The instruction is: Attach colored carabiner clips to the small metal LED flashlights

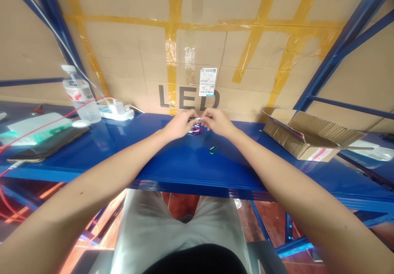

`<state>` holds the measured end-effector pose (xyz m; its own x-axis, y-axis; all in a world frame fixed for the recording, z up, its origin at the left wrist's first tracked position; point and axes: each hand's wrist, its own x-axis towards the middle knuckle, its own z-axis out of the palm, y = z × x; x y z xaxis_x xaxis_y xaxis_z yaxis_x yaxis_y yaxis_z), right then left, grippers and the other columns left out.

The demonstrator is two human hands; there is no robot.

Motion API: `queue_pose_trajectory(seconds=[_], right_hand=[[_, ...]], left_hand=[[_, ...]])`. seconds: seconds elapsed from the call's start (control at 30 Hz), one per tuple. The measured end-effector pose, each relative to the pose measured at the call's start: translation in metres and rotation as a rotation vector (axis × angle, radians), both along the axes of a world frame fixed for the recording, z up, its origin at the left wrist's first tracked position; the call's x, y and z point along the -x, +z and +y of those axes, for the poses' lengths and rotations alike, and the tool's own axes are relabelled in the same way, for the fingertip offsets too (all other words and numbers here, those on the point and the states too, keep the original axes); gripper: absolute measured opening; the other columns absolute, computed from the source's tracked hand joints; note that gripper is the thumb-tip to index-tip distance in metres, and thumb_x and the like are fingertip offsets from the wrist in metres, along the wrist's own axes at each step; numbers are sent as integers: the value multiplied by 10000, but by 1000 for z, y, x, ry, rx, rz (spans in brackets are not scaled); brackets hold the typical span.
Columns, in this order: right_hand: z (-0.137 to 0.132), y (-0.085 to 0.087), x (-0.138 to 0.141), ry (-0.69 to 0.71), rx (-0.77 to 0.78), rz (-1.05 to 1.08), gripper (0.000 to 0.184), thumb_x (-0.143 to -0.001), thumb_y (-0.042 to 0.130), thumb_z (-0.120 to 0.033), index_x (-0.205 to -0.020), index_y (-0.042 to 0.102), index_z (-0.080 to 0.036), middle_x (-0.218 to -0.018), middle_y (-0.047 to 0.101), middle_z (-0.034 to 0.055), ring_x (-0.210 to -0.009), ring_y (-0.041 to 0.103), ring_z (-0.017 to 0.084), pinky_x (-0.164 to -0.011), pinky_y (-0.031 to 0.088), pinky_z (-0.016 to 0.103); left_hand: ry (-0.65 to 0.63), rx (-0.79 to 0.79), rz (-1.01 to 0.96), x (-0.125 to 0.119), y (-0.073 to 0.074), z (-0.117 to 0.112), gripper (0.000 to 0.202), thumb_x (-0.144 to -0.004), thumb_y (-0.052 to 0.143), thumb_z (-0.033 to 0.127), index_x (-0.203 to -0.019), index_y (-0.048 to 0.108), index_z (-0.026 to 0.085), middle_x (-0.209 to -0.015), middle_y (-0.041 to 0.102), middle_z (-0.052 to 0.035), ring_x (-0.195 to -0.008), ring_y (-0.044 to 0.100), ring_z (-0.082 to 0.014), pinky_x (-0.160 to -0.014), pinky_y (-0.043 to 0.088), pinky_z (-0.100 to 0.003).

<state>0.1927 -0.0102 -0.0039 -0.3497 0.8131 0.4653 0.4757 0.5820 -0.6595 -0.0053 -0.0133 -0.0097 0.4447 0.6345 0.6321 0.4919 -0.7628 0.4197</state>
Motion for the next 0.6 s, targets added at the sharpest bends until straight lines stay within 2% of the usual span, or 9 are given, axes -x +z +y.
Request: queue_pose_trajectory(seconds=[0.2, 0.33, 0.43, 0.53, 0.6], right_hand=[[-4, 3, 6, 34, 195, 158, 208, -916, 644, -159, -746, 533, -206, -628, 647, 0, -451, 551, 120, -445, 440, 259], [-8, 3, 7, 95, 376, 305, 253, -903, 708, -214, -726, 528, -201, -577, 588, -2, -448, 515, 116, -422, 418, 249], [-13, 7, 8, 145, 558, 428, 257, -876, 683, -119, -699, 511, -189, -556, 527, -1, -477, 477, 110, -423, 394, 231], [-15, 13, 7, 181, 789, 533, 248, -824, 565, 30, -697, 492, -170, -558, 455, -15, -486, 420, 82, -406, 330, 177], [-14, 17, 5, 194, 956, 582, 250, -798, 503, 70, -718, 484, -166, -569, 407, -30, -471, 363, 65, -382, 272, 143]], left_hand=[[36, -205, 182, 5, -1, 0, 149, -975, 474, 228, -959, 616, 187, -907, 670, -89, -887, 641, -244, -797, 466, -344], [5, -311, 240, 8, -2, 2, 177, -998, 431, 219, -975, 604, 185, -950, 653, -118, -954, 620, -263, -854, 472, -380], [-19, -363, 282, 8, -1, 2, 216, -1015, 397, 220, -975, 606, 184, -950, 644, -131, -968, 595, -271, -867, 469, -395], [-26, -422, 365, 8, 1, 1, 252, -1006, 361, 172, -983, 612, 180, -959, 640, -138, -957, 568, -269, -847, 461, -391], [-40, -455, 411, 8, 3, 0, 275, -999, 343, 143, -975, 613, 184, -969, 640, -138, -952, 551, -265, -847, 454, -389]])
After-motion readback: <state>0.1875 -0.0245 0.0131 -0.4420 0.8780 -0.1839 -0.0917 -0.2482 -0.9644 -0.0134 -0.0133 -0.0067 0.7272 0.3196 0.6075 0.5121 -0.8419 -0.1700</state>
